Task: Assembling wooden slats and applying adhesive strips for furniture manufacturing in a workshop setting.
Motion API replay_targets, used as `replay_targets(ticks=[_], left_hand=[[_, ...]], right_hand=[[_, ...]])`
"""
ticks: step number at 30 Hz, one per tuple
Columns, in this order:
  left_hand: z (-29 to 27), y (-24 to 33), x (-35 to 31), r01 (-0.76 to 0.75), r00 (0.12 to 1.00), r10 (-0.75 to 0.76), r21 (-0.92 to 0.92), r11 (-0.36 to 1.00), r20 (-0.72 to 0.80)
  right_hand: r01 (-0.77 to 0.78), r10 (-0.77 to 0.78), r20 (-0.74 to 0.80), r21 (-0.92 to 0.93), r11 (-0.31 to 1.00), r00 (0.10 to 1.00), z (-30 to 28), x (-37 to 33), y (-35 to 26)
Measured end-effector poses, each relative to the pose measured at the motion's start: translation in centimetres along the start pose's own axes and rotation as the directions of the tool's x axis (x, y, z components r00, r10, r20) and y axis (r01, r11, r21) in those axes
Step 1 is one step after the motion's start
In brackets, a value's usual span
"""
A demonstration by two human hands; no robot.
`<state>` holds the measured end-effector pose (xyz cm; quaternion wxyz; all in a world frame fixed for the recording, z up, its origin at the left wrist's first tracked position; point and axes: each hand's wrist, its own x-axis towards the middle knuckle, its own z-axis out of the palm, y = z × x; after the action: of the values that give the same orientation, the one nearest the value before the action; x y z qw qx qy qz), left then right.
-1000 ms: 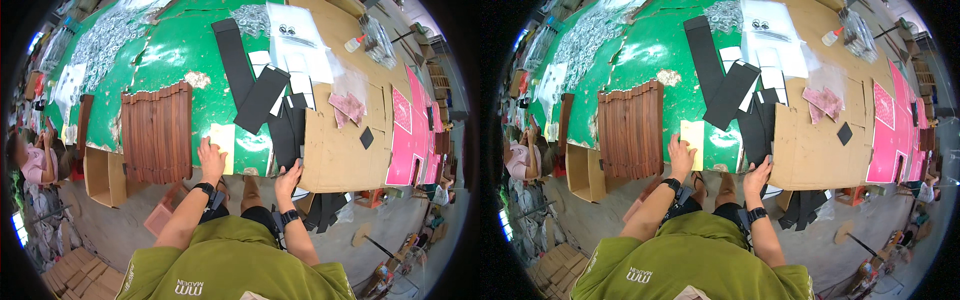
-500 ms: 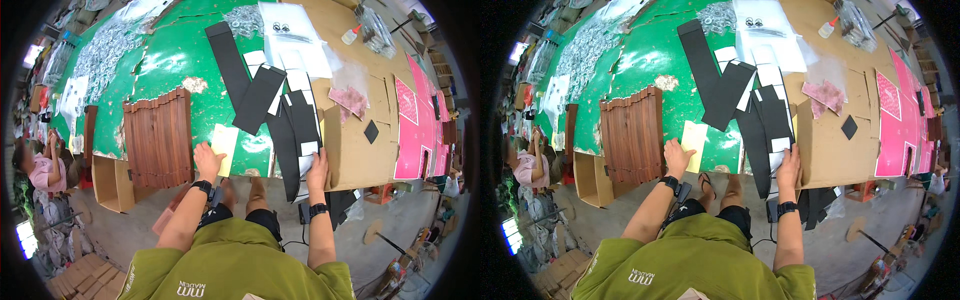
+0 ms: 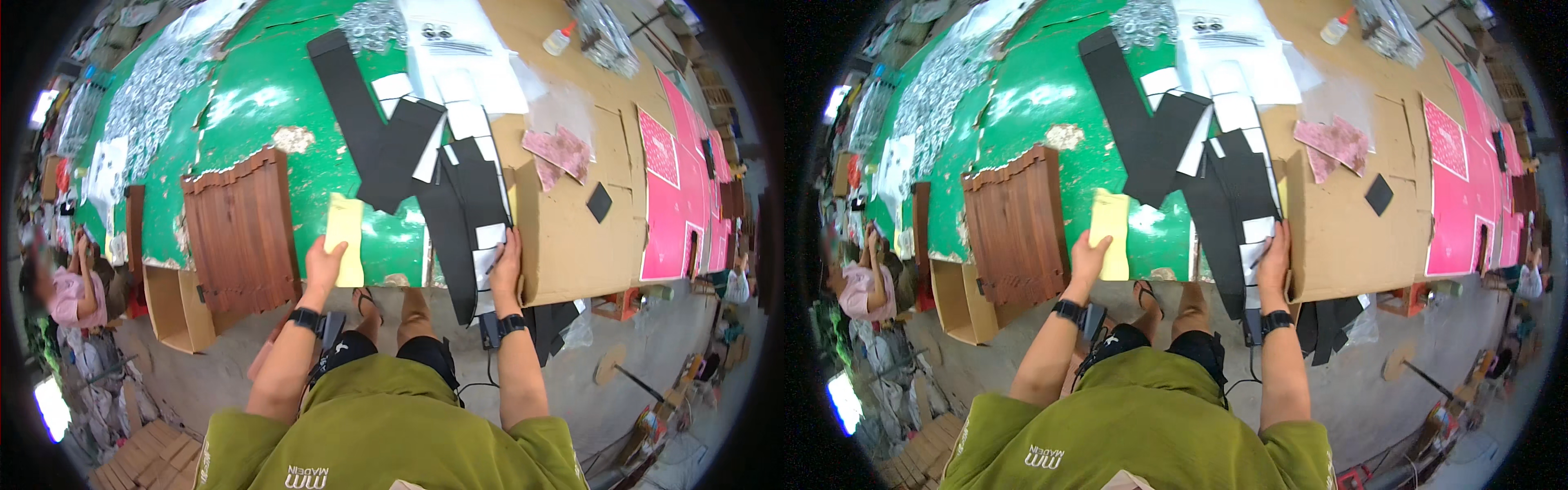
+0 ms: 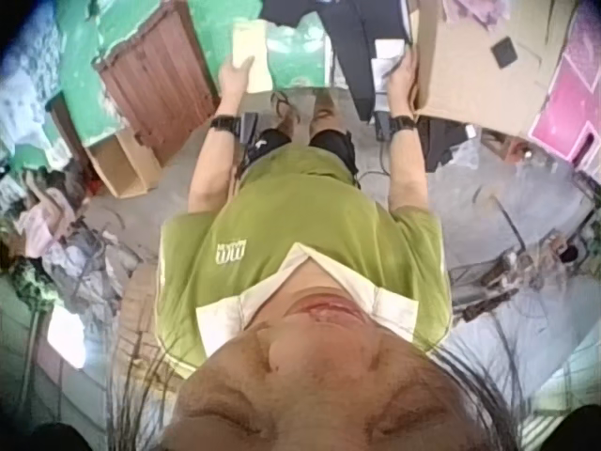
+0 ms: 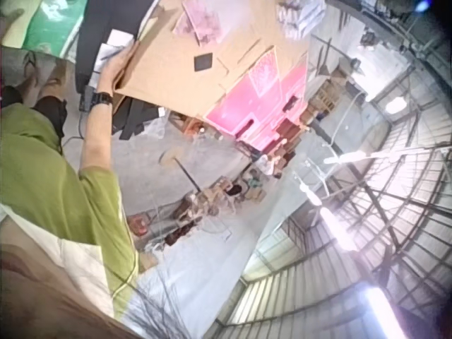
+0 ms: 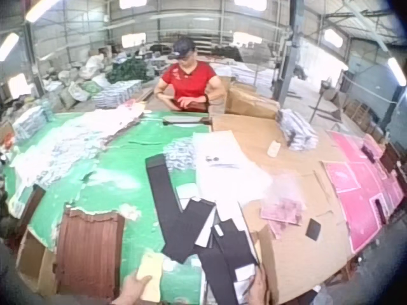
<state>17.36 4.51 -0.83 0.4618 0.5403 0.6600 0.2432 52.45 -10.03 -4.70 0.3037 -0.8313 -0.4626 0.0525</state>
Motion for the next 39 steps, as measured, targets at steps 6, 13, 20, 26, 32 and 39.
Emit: replay_targets(ticks=[6,13,20,26,32,39], left_hand=[[2.2,8.2,-3.1,0.037,0.98,0.073,-0.528,0.848,0.186],[15.3,10.0,-4.3,0.225,0.844,0.123,-0.553,0.803,0.522],[24.7,9.4,-2.3,-0.184,0.817,0.158,-0.01,0.983,0.554],[24.7,12.5,-2.0,-0.339,0.851,0.167,0.278,0.899,0.499],[25.2,13.6,-2.9,-0.422,0.779,0.083,0.422,0.802,0.622],[24.1,15.5,-3.9,-0.33,0.787,0.02,0.394,0.858,0.616]], right_hand=[[0.062,-0.046,0.13,-0.125,0.99,0.99,-2.2,0.2,-1.0],[-0.065,0.049,0.219,0.066,0.996,0.975,-4.9,1.5,-1.0],[0.157,-0.114,0.228,-0.182,0.971,0.967,-5.8,2.1,-2.4],[0.189,-0.095,0.344,-0.253,0.949,0.934,-5.1,2.5,-1.3],[0.294,-0.136,0.456,-0.296,0.909,0.88,-5.0,3.4,-1.5],[0.076,-0.07,0.285,-0.007,0.997,0.956,-7.3,2.3,-3.3]])
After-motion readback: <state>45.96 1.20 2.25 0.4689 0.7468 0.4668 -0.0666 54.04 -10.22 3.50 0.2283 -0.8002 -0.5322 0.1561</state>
